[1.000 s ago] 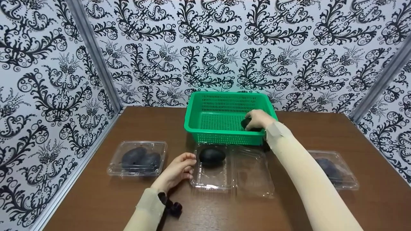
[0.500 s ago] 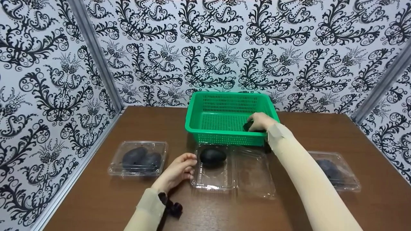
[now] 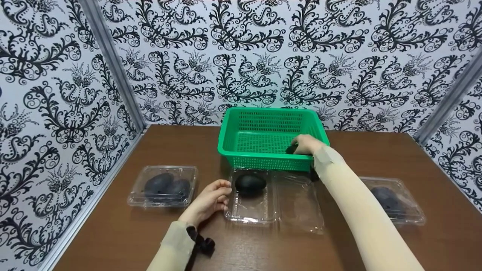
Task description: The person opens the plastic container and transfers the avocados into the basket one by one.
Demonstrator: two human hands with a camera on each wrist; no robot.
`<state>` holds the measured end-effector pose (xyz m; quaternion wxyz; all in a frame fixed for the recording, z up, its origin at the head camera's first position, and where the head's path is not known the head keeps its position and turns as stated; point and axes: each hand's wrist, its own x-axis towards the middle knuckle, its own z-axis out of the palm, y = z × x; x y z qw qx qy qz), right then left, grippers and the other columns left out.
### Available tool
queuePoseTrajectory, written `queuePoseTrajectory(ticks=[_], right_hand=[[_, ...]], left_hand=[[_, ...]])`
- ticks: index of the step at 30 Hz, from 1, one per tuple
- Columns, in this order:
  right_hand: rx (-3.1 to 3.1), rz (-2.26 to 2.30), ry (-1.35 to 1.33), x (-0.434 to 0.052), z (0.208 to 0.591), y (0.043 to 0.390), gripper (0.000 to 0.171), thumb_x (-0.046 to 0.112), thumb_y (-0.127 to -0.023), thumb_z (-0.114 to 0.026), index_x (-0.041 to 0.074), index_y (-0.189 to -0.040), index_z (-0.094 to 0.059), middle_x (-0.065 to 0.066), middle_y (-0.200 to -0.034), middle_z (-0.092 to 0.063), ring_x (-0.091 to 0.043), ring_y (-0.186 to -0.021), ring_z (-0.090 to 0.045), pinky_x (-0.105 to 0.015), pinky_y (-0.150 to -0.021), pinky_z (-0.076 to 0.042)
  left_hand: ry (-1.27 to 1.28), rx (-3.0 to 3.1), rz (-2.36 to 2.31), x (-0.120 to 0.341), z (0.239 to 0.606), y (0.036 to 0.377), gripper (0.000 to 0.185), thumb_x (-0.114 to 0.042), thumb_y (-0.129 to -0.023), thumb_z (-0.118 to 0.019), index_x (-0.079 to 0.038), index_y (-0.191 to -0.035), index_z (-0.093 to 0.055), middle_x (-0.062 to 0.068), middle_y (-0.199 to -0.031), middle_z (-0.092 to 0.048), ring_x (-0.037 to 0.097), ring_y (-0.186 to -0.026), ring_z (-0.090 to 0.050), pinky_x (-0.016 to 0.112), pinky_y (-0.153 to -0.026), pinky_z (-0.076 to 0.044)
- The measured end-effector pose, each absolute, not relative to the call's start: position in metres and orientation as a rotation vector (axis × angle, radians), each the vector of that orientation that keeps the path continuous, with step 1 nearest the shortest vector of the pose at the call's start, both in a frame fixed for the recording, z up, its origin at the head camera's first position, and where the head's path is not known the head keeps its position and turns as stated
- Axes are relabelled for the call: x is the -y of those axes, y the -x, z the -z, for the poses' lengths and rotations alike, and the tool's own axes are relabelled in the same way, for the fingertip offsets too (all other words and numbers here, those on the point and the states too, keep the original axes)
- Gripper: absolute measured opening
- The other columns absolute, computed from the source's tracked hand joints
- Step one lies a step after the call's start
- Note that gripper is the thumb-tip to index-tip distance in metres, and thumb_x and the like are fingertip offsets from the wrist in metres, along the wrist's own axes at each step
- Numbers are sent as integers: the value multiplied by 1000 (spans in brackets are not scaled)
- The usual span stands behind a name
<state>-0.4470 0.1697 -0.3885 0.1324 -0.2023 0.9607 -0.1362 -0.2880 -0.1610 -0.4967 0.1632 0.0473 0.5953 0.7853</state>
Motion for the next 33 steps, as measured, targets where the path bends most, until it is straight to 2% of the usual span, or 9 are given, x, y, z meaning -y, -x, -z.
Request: queuePoseTrajectory(ticks=[10, 19, 24, 30, 33], right_hand=[[-2754, 424, 496, -170, 385, 443, 57, 11, -85, -63, -6, -137, -47, -29, -140, -44, -43, -125, -43, -51, -99, -44], [-2739, 367, 483, -170, 381, 444, 56, 15, -88, -63, -3, -139, -48, -27, -141, -44, -41, -125, -44, -51, -98, -44], [-2742, 302, 530, -170, 380, 445, 51, 14, -90, -61, -2, -137, -50, -27, -139, -46, -42, -123, -46, -50, -93, -47], [-2752, 313, 545, -170, 375, 442, 53, 15, -90, -64, -3, -137, -49, -27, -140, -45, -43, -128, -42, -52, -100, -43], [-2756, 342, 548, -172, 372, 440, 55, 16, -90, -66, -3, -138, -48, -27, -140, -45, -43, -127, -43, -52, -99, -44]], left_hand=[[-129, -1712, -2232, 160, 495, 287, 24, -7, -91, -60, -4, -111, -47, 3, -81, -47, 10, -59, -49, 20, -50, -48], [-143, -1717, -2236, 160, 494, 288, 23, -6, -91, -59, -4, -111, -48, 2, -80, -47, 9, -59, -49, 20, -50, -49], [-142, -1724, -2230, 160, 494, 287, 21, -6, -93, -57, -5, -111, -48, 4, -87, -47, 11, -61, -49, 21, -51, -49], [-148, -1723, -2232, 161, 496, 287, 22, -7, -92, -57, -5, -112, -48, 5, -86, -47, 10, -60, -49, 21, -51, -49], [-151, -1727, -2229, 161, 497, 287, 23, -8, -92, -59, -4, -112, -47, 4, -85, -48, 10, -60, -49, 21, -52, -49]])
